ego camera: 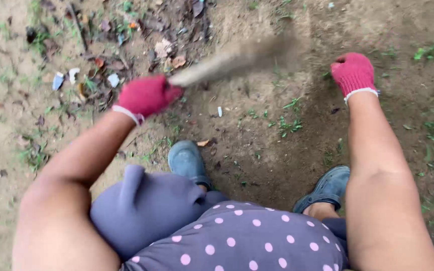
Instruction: Sweeping leaves and debris into a pile on dirt ground using a handheld broom.
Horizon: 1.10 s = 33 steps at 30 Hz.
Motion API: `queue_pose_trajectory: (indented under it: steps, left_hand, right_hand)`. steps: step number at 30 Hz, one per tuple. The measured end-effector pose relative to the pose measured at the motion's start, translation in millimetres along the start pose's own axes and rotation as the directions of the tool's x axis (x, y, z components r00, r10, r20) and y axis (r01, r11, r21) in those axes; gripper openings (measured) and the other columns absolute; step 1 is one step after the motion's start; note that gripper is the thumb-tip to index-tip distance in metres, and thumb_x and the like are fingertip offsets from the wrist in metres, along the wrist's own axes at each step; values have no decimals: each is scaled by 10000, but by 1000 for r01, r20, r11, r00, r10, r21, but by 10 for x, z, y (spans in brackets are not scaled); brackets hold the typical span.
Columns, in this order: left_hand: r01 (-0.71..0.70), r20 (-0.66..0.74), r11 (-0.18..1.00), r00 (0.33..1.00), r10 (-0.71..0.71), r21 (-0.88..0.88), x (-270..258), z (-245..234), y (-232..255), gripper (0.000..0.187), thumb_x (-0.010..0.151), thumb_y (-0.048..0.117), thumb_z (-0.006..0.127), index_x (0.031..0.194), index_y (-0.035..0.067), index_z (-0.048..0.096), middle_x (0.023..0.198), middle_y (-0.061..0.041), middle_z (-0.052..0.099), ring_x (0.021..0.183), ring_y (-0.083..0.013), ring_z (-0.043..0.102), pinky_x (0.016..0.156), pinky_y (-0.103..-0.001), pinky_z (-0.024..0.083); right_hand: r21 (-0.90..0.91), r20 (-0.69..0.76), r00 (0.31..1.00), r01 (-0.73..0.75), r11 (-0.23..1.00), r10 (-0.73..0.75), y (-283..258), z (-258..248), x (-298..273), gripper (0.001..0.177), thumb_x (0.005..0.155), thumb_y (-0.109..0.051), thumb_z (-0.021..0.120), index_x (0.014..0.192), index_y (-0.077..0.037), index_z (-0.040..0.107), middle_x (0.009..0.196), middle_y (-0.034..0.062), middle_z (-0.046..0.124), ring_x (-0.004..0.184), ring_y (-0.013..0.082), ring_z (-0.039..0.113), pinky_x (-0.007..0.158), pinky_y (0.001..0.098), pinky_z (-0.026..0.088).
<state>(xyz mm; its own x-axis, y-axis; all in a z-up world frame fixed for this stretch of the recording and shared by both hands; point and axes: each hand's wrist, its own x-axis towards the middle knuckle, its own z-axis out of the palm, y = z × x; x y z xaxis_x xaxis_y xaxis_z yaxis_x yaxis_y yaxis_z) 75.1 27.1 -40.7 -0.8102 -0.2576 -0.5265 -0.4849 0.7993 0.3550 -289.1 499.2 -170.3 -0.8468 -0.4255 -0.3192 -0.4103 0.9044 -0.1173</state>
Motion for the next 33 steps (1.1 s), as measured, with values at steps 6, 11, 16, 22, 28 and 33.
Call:
queue_pose_trajectory:
  steps: [6, 11, 16, 22, 28, 33]
  left_hand:
    - [-17, -78, 987, 997, 29, 159, -297, -312, -803, 650, 1015, 689, 601, 1024, 46, 699, 920, -246, 712, 867, -443, 684, 764, -549, 541]
    - [-144, 371, 808, 923, -98, 572, -850, -542, -897, 653, 845, 813, 536, 997, 214, 749, 911, -80, 777, 852, -324, 747, 749, -473, 601]
    - [141, 103, 805, 964, -243, 577, -986, -685, -1124, 625, 894, 777, 543, 1018, 212, 780, 863, -116, 763, 781, -348, 742, 685, -492, 596]
    - [-116, 172, 841, 985, 29, 528, -832, -388, -928, 677, 809, 854, 597, 925, 209, 768, 803, -76, 735, 762, -339, 733, 683, -451, 594]
    - [247, -23, 891, 966, -258, 381, -540, -734, -918, 598, 937, 747, 642, 1005, 172, 796, 837, -158, 749, 788, -383, 717, 716, -507, 557]
    - [42, -2, 996, 999, -42, -83, -266, -410, 294, 535, 871, 623, 707, 1047, 122, 772, 965, -167, 755, 898, -389, 718, 829, -494, 547]
  right_hand:
    - [72, 15, 994, 107, 992, -108, -454, 59, -470, 396, 921, -372, 714, 1188, -86, 775, 1186, 233, 709, 1092, 436, 652, 970, 508, 499]
    - [19, -1, 987, 160, 987, -160, -120, 262, -362, 389, 959, -373, 711, 1204, -79, 778, 1201, 247, 706, 1103, 445, 647, 984, 516, 495]
    - [-20, -36, 983, 179, 984, -180, -275, 318, -225, 364, 958, -354, 723, 1192, -82, 784, 1187, 269, 695, 1109, 448, 635, 969, 514, 493]
    - [64, -228, 955, 211, 975, -192, -627, 295, -509, 341, 926, -318, 775, 1156, -66, 768, 1160, 232, 687, 1075, 413, 638, 913, 499, 503]
    - [95, -260, 960, 131, 987, -102, -143, 603, -563, 259, 954, -274, 772, 1123, -77, 774, 1147, 210, 698, 1091, 400, 636, 933, 480, 509]
    - [287, -422, 859, -178, 941, 291, 789, 745, -529, 253, 926, -242, 729, 1100, -66, 786, 1095, 195, 738, 1041, 377, 683, 923, 449, 532]
